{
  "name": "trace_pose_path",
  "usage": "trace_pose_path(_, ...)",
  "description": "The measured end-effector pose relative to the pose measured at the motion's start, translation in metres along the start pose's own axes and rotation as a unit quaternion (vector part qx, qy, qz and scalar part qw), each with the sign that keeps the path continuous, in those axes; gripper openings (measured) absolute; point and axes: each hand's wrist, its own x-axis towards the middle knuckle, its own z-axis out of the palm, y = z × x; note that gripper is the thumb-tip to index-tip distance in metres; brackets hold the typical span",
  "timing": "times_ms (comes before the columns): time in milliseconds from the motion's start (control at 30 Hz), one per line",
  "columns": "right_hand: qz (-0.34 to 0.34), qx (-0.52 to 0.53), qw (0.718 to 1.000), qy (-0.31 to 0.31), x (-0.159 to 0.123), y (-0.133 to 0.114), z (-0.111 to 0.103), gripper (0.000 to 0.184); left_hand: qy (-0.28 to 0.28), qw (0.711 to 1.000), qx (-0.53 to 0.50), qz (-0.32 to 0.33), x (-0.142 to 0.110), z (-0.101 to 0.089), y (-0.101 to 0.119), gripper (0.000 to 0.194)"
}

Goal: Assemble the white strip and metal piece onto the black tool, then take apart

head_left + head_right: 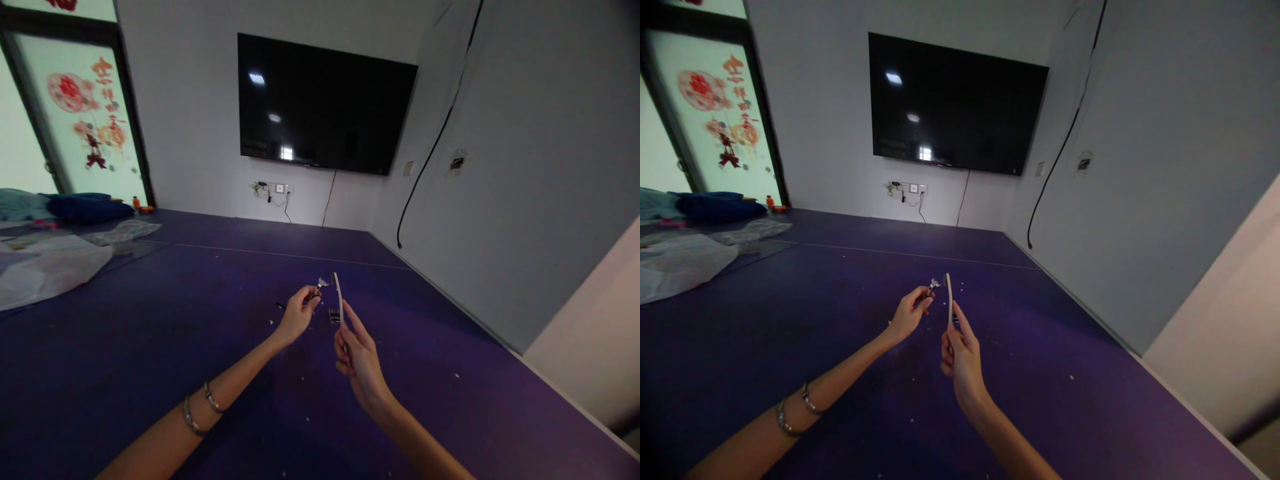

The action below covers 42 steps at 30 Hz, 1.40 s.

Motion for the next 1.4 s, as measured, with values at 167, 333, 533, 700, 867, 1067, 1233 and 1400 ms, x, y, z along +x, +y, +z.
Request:
trace_pose_path(167, 0.015, -0.012, 1.000, -0.012, -0.002, 0.006, 0.001, 0.062, 0.022, 1.000, 0.000, 0.003, 0.000, -0.001, 0.003, 0.014)
trace_pose_path(333, -0.002, 0.001, 1.000, -0.003, 0.002, 0.002, 0.003, 0.064, 0.034, 0.999, -0.003, -0.002, 0.001, -0.003, 0.003, 0.014)
trace_pose_path(533, 0.021, 0.007, 1.000, -0.012, 0.002, 0.002, 0.005, 0.065, 0.033, 0.999, 0.007, 0.009, 0.000, -0.002, 0.004, 0.014)
trace_pose_path(700, 0.010, 0.022, 1.000, -0.006, -0.001, 0.000, 0.004, 0.066, 0.037, 0.999, 0.009, 0.007, 0.000, -0.001, 0.002, 0.016)
trace_pose_path(867, 0.015, 0.021, 1.000, -0.013, 0.002, -0.001, 0.004, 0.064, 0.029, 0.999, 0.014, 0.011, -0.002, -0.001, 0.003, 0.016)
trace_pose_path(1067, 0.026, 0.032, 0.999, -0.007, -0.003, 0.003, 0.002, 0.065, 0.033, 0.999, 0.013, 0.009, -0.001, -0.002, 0.004, 0.015)
trace_pose_path(1233, 0.024, 0.046, 0.999, 0.000, -0.001, -0.001, 0.005, 0.067, 0.020, 1.000, 0.005, 0.010, -0.002, 0.000, 0.003, 0.015)
trace_pose_path(1400, 0.039, 0.069, 0.997, -0.003, -0.008, 0.007, 0.007, 0.065, 0.027, 1.000, 0.002, 0.004, -0.002, 0.000, 0.004, 0.016)
